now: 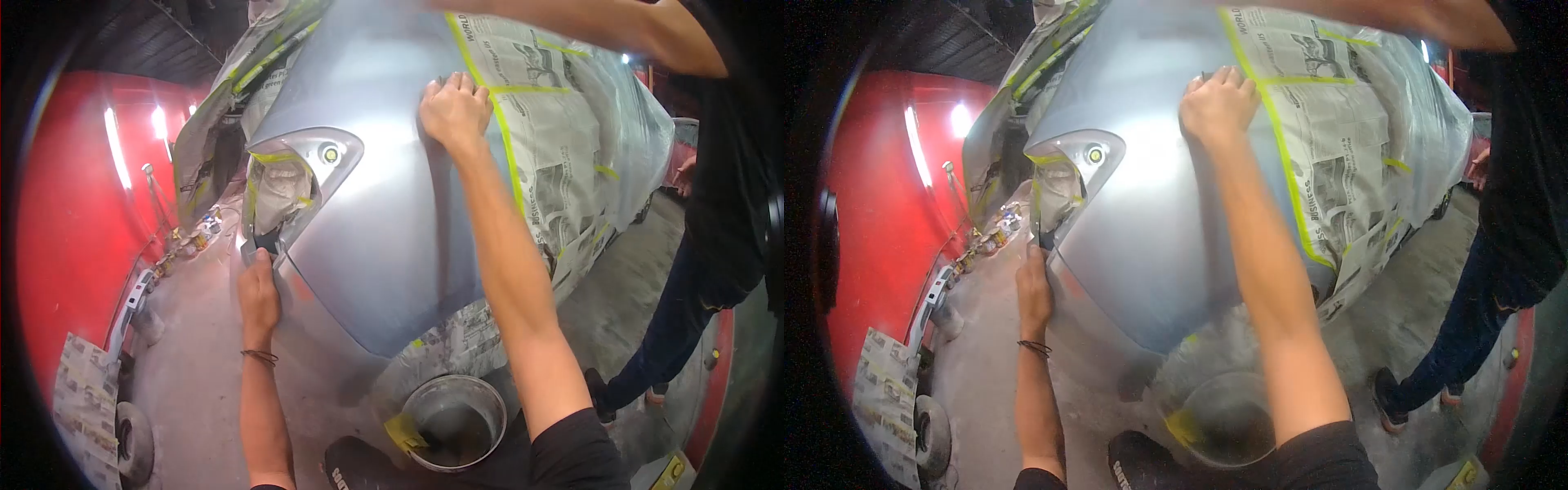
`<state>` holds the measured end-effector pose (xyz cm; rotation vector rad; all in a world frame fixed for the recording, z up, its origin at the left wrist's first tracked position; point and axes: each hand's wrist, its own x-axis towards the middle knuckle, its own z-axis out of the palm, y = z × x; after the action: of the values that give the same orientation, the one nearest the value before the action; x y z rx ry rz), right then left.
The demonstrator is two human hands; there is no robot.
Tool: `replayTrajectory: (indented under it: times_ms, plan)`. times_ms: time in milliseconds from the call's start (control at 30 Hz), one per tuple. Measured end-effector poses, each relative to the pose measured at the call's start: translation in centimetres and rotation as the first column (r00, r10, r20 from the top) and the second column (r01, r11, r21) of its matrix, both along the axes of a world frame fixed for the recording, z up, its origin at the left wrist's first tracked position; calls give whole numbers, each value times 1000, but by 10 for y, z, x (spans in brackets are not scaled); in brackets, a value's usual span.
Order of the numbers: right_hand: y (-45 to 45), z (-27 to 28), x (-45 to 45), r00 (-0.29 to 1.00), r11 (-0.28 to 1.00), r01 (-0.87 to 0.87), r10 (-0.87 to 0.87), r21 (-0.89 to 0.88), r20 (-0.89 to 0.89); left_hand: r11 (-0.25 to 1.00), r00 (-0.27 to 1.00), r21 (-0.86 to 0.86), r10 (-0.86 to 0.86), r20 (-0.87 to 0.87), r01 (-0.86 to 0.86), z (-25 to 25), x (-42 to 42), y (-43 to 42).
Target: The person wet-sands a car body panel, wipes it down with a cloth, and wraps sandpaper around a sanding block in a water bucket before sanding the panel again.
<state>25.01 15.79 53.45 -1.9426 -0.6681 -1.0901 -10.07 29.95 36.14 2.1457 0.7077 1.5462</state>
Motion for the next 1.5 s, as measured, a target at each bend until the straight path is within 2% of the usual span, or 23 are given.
replayTrajectory:
  times_ms: [100,200,300,400,433,533,567,667,767,900,967,1100,1167,1267,1300,1333,1367,1433,1500]
  plan:
    - [-3,-29,6,985,994,5,-23,109,171,999,999,-34,15,-45,-16,3,-2,-4]
    - [-6,-48,-4,981,992,42,-64,121,181,1000,1000,-23,-9,-13,9,-3,-1,6]
    - [-14,7,-16,996,997,-43,38,-61,-79,991,999,-128,-37,-32,32,-6,-4,12]
    - [4,26,-1,997,999,1,-5,-55,-76,997,1000,78,20,12,-21,-11,0,17]
    - [2,14,3,1000,1000,-11,11,-27,-17,1000,1000,19,-7,5,7,-2,-2,4]
    - [-3,-40,-2,997,1000,0,-2,19,75,994,1000,108,-14,11,12,-6,-2,10]
    - [-6,-45,-2,995,1000,16,-18,17,93,996,998,66,-62,20,61,-7,-2,12]
    - [-7,-17,-4,1000,997,-11,11,-72,0,999,999,28,-37,4,37,1,-5,-2]
    - [-8,-9,7,997,994,-80,80,-71,-15,1000,998,21,14,-53,-13,-5,-3,10]
    - [-26,-81,-13,992,996,-86,86,0,93,1000,1000,6,-7,-30,7,2,-5,-2]
    - [-27,-75,-13,996,996,-74,76,-40,54,1000,999,7,-6,-33,6,2,-5,-1]
    - [-11,-18,6,996,991,-87,88,-97,1,1000,999,-5,-8,-48,8,5,-8,0]
    - [-14,-32,3,990,987,-137,140,-88,19,1000,999,24,15,-38,-14,-1,-4,2]
    - [-27,-70,-8,990,990,-128,131,-66,49,971,997,229,71,-5,-68,-21,3,26]
    - [-33,-87,-16,993,993,-100,103,-55,49,994,999,102,40,-32,-37,-15,2,16]
    - [-33,-82,-18,996,994,-81,82,-69,20,1000,998,-19,11,-67,-12,-3,-2,5]
    - [-21,-66,-8,998,995,-68,68,-74,7,1000,997,-14,5,-74,-6,-1,-3,7]
    - [-16,-15,-1,988,980,-151,144,-130,-64,1000,999,4,-6,-41,7,-3,1,6]
    - [-1,-8,12,989,988,-143,141,-49,-42,999,999,31,-18,27,17,-5,0,3]
